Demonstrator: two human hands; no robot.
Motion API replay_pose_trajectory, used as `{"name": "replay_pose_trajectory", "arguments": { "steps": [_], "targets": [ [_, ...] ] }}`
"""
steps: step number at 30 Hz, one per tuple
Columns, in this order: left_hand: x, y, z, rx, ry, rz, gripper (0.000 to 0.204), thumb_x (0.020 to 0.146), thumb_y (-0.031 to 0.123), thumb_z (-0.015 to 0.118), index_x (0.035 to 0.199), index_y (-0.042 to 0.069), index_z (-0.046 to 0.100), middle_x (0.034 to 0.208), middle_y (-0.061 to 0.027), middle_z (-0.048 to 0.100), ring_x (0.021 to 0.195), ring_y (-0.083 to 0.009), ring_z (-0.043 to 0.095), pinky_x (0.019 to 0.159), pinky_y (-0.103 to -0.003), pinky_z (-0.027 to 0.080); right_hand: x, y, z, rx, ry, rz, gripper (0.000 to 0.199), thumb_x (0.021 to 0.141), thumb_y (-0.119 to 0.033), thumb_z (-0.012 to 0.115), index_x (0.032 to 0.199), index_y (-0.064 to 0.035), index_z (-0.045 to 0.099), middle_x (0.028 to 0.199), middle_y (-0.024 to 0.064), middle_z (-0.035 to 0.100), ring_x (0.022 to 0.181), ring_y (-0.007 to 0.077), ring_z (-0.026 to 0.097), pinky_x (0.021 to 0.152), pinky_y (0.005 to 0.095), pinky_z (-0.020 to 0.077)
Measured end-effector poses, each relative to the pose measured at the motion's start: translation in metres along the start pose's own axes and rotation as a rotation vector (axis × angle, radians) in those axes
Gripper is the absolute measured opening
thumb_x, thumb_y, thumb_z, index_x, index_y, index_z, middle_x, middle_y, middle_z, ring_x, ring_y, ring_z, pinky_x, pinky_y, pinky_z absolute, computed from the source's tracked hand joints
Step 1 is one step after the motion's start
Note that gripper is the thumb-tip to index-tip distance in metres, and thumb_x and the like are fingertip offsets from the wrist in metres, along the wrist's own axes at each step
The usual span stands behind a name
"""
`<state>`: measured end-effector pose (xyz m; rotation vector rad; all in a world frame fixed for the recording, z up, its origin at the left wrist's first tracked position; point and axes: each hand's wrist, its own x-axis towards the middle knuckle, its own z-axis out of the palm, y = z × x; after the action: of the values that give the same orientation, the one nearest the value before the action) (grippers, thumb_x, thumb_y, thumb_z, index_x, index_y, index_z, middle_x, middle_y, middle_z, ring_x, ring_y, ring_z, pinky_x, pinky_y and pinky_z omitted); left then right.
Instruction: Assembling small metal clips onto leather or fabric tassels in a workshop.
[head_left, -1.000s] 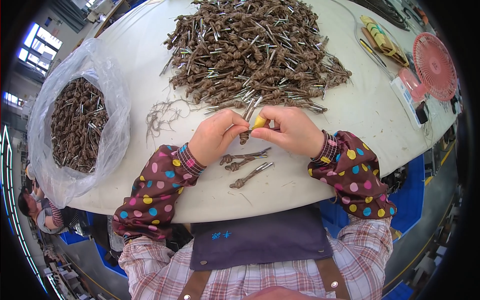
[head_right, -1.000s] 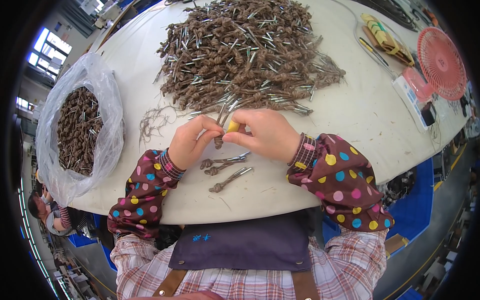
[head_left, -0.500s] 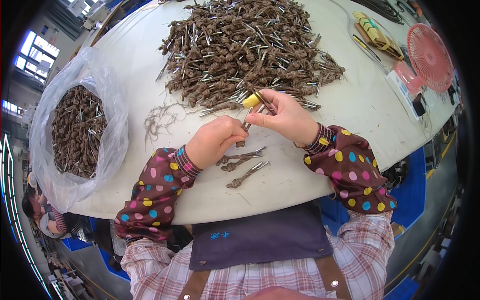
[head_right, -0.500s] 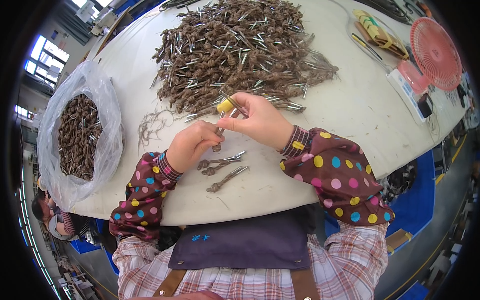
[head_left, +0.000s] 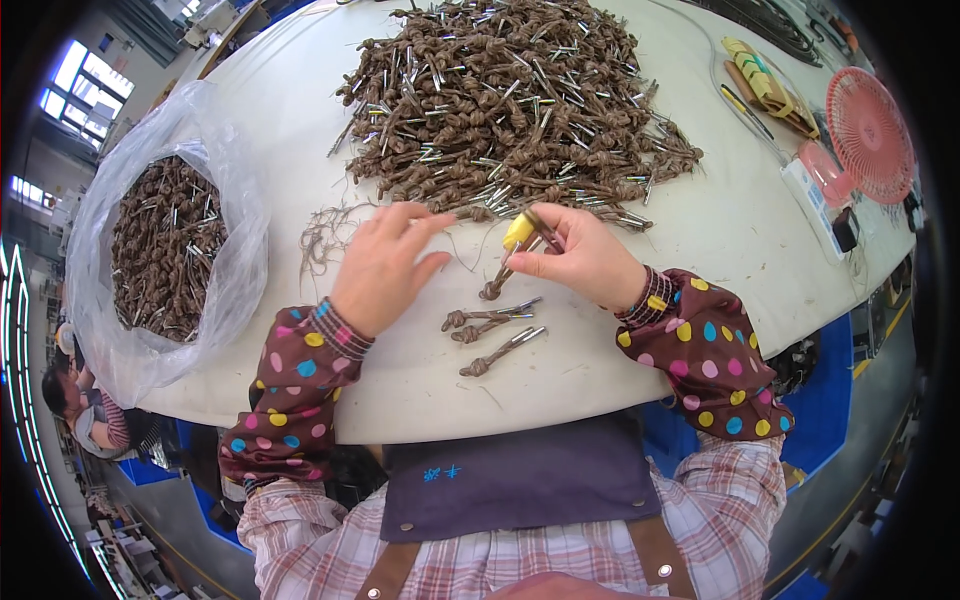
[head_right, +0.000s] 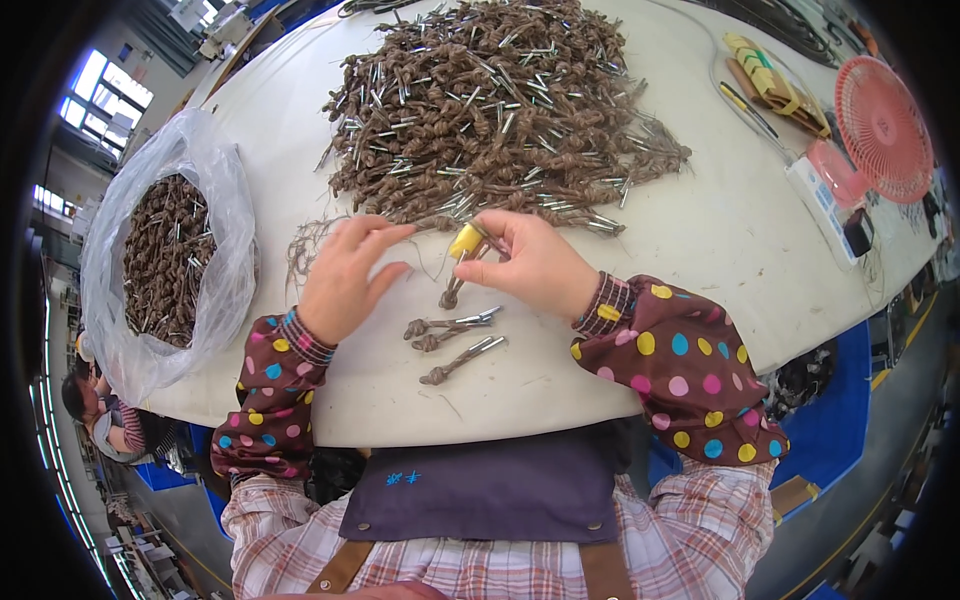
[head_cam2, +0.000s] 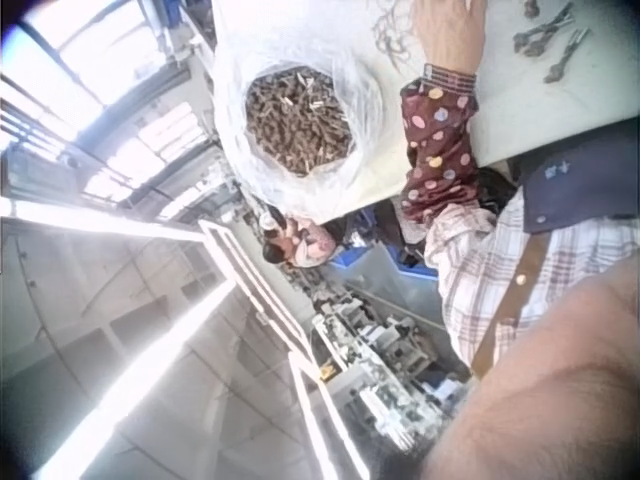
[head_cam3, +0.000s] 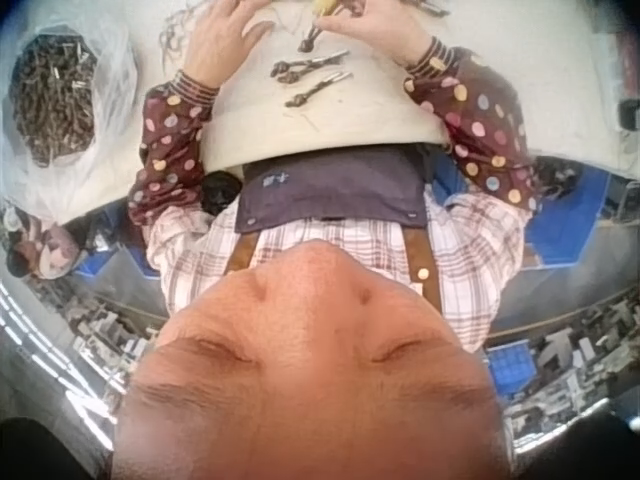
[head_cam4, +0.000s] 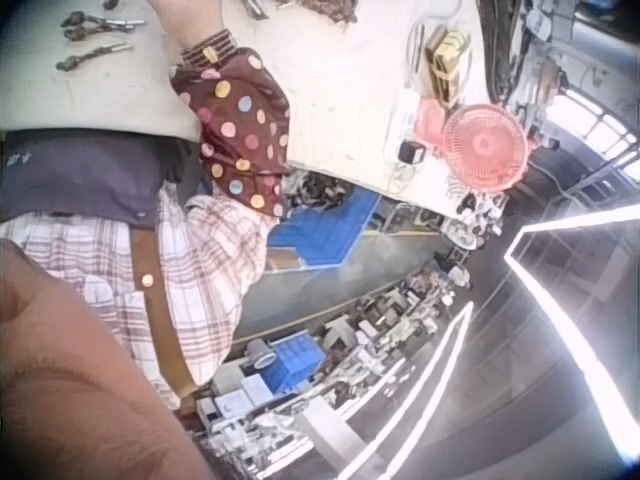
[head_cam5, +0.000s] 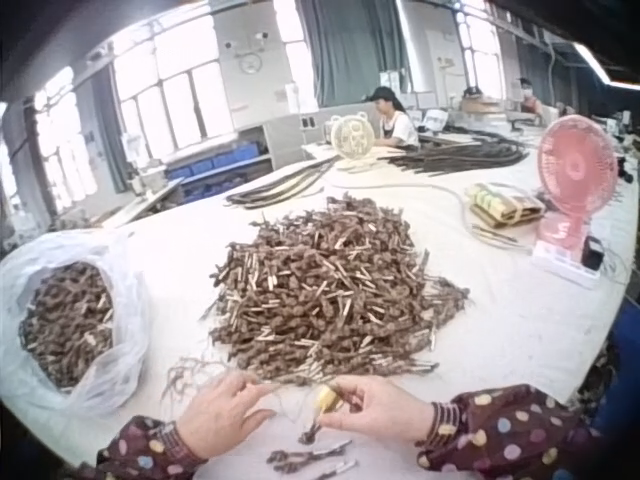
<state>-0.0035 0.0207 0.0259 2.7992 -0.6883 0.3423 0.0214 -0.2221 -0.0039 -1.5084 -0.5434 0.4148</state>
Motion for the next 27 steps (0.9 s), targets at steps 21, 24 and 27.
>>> {"name": "replay_pose_trajectory", "arguments": {
  "steps": [21, 24, 27],
  "targets": [
    [0.038, -0.007, 0.023, -0.069, -0.022, 0.209, 0.025, 0.079, 0.011, 0.065, 0.103, 0.008, 0.062, 0.091, -0.0074, 0.058, 0.088, -0.0218, 0.058, 0.076, -0.032, 0.048, -0.005, -0.019, -0.019, -0.443, -0.303, 0.035, 0.045, 0.077, -0.039, 0.072, 0.103, -0.0043, 0.060, 0.081, 0.0062, 0.064, 0.066, 0.0176, 0.058, 0.062, 0.0297, 0.0458],
    [0.033, -0.004, 0.006, -0.715, -0.051, -0.153, 0.017, 0.088, 0.004, 0.055, 0.104, 0.000, 0.057, 0.100, -0.0072, 0.061, 0.094, -0.0115, 0.059, 0.083, -0.025, 0.048, -0.004, -0.016, -0.018, -0.537, -0.015, 0.009, 0.049, 0.080, -0.023, 0.071, 0.120, -0.0037, 0.051, 0.093, -0.0011, 0.063, 0.051, 0.0031, 0.038, 0.050, 0.0195, 0.0362],
    [0.032, -0.004, 0.003, -1.356, -0.032, -0.259, 0.022, 0.090, 0.007, 0.054, 0.112, 0.000, 0.053, 0.106, -0.0081, 0.059, 0.096, -0.0144, 0.059, 0.087, -0.029, 0.049, -0.004, -0.018, -0.012, -0.466, 0.133, 0.000, 0.051, 0.079, -0.032, 0.072, 0.117, -0.0037, 0.052, 0.091, 0.0061, 0.064, 0.060, 0.0129, 0.053, 0.058, 0.0263, 0.0441]
  ]
}}
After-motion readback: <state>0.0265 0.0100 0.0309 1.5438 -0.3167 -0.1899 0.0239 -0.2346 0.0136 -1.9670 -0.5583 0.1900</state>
